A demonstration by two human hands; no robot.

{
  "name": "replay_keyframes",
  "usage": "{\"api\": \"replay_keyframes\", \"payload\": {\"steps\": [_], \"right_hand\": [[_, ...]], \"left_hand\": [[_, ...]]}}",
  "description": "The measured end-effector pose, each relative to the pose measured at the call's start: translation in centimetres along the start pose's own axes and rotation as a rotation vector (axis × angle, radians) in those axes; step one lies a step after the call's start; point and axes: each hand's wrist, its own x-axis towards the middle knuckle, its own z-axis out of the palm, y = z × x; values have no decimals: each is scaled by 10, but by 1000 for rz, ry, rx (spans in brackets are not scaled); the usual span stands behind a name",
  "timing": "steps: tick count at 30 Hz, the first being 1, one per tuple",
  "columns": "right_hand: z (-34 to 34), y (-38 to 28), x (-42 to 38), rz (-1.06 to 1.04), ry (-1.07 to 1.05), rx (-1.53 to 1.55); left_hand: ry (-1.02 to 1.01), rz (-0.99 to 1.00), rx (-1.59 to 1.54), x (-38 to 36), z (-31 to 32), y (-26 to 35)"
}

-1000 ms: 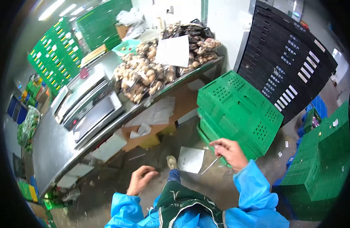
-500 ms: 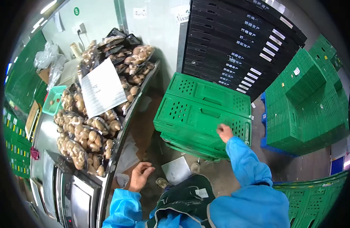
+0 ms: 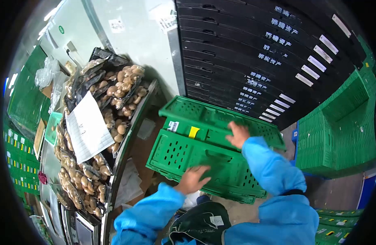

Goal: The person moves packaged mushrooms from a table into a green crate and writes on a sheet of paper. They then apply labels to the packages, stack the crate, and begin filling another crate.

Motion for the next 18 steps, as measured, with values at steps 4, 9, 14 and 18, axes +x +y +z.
{"api": "replay_keyframes", "payload": {"steps": [4,9,14,18], "right_hand": [[-92,15,43,-31,186,54],[-81,46,75,-113,514,30],[-72,64,68,-456,722,26],[-75,61,60,-418,729,60]], "left_hand": [[56,169,384,100,68,-32],[-151,-18,490,135,57,-6],[-543,166,291,81,-57,109],[-809,38,-35,43,-79,101]]}}
